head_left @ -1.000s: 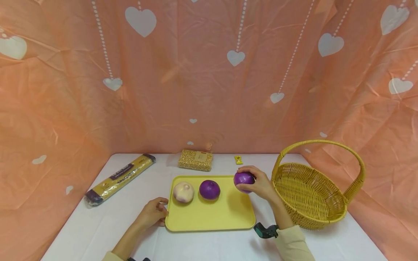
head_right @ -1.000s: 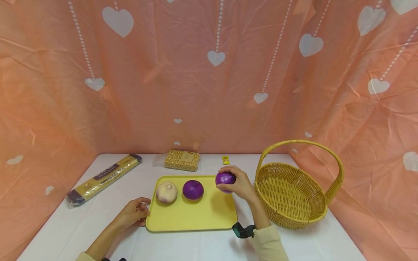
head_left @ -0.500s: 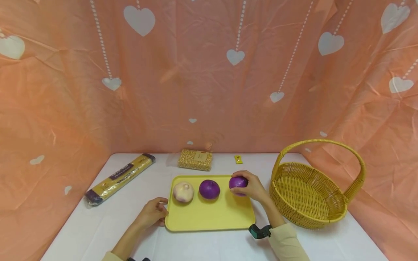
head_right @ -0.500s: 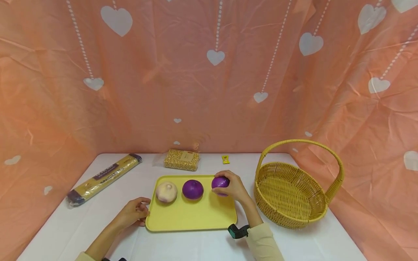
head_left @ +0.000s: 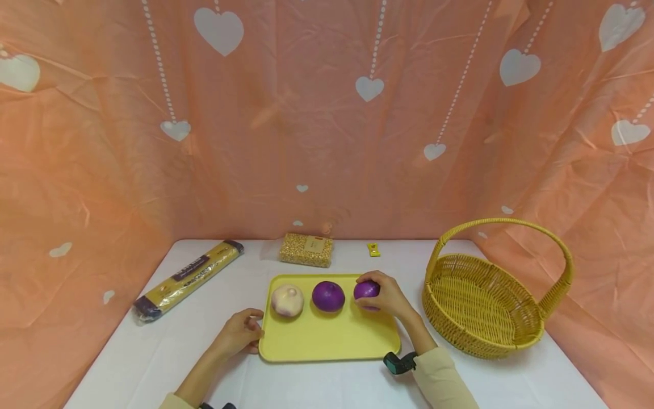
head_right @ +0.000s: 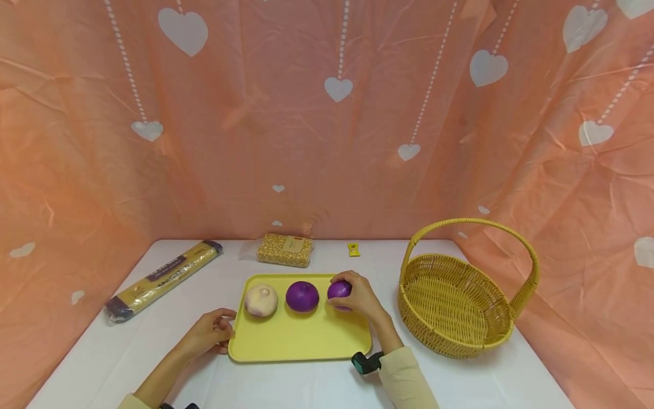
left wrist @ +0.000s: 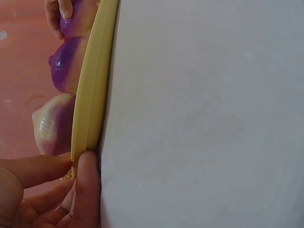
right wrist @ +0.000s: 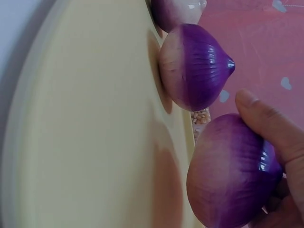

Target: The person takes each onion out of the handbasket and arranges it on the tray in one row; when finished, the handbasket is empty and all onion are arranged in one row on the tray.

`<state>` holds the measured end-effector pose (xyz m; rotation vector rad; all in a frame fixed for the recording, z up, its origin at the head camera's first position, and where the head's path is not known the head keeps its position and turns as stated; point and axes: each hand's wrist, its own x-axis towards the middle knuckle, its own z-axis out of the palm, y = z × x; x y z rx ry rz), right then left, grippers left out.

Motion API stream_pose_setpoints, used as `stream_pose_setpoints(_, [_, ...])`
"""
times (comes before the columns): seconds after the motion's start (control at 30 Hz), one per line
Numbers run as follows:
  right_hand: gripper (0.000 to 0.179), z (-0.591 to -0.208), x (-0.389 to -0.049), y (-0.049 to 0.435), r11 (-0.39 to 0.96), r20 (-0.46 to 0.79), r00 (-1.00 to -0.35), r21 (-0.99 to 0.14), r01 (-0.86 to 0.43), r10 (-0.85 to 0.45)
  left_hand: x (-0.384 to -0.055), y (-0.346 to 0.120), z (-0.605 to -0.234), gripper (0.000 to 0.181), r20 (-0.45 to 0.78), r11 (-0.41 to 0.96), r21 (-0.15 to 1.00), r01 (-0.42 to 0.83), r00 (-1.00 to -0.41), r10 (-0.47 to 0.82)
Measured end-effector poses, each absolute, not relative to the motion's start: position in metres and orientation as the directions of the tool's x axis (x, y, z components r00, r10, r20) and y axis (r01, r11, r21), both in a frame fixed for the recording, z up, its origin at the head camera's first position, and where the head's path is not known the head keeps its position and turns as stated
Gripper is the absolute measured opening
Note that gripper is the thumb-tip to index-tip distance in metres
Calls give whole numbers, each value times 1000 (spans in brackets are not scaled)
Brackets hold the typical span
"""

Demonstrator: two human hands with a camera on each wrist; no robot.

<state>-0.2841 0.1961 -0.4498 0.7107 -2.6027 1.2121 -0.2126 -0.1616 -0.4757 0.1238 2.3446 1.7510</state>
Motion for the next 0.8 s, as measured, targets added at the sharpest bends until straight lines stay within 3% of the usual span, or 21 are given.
stream_pose_setpoints(0.8, [44, -460, -287, 194, 590, 326, -878, -651, -477, -350, -213, -160, -477, 47, -117, 289, 955, -61, -977, 178])
